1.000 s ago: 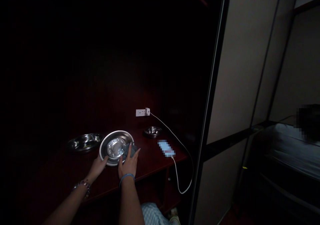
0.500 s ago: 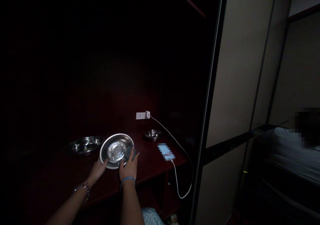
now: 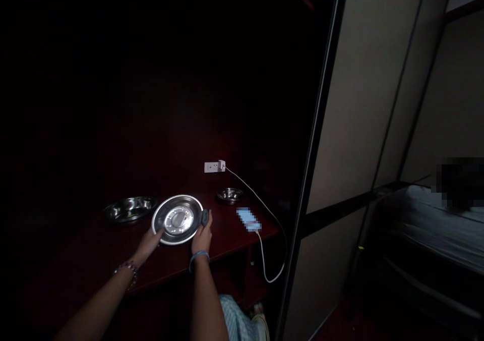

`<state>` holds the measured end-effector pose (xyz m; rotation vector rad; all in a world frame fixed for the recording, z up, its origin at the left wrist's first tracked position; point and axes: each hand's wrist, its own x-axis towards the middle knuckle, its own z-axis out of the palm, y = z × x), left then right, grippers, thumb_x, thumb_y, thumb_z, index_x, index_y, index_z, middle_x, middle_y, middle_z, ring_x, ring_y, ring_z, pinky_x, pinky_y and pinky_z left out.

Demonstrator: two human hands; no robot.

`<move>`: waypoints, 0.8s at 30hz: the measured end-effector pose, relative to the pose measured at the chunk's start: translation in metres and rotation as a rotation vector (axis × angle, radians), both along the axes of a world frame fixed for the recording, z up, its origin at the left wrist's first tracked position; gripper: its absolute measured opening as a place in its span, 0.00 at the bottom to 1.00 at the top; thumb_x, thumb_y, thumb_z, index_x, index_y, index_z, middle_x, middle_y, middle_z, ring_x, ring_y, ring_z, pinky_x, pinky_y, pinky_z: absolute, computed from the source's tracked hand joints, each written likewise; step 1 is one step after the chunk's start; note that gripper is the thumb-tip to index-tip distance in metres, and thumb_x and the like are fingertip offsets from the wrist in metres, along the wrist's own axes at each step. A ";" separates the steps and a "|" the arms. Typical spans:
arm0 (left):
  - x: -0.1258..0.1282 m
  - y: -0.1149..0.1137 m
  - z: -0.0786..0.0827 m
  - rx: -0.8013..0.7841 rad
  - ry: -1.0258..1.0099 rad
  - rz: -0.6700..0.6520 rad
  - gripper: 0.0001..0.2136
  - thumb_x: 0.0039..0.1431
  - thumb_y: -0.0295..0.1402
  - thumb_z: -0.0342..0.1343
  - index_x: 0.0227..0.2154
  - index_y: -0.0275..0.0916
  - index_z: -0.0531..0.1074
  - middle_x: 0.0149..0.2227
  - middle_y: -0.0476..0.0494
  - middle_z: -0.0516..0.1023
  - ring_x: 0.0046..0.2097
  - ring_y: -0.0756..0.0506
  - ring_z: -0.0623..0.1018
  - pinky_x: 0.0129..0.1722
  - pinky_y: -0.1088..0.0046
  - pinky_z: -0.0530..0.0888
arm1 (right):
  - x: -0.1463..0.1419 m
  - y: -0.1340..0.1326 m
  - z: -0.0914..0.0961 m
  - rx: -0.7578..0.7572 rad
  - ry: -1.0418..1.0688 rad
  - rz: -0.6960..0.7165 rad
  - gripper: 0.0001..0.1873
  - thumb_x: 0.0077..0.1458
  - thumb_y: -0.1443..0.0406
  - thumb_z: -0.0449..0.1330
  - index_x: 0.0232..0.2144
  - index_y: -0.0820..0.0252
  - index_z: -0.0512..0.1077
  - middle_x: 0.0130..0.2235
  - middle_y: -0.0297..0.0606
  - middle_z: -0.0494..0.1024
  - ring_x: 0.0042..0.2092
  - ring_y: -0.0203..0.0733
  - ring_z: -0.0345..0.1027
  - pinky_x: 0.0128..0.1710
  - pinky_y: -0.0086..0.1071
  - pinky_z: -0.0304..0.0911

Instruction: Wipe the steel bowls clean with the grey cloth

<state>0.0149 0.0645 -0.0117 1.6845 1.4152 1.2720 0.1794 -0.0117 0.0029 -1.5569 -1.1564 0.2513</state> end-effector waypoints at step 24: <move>-0.008 -0.016 0.013 -0.158 -0.271 -0.204 0.28 0.46 0.53 0.55 0.42 0.34 0.69 0.28 0.47 0.75 0.23 0.49 0.72 0.22 0.73 0.68 | 0.005 -0.002 0.001 0.189 0.365 0.182 0.40 0.48 0.66 0.60 0.63 0.57 0.54 0.52 0.44 0.75 0.52 0.46 0.72 0.54 0.37 0.63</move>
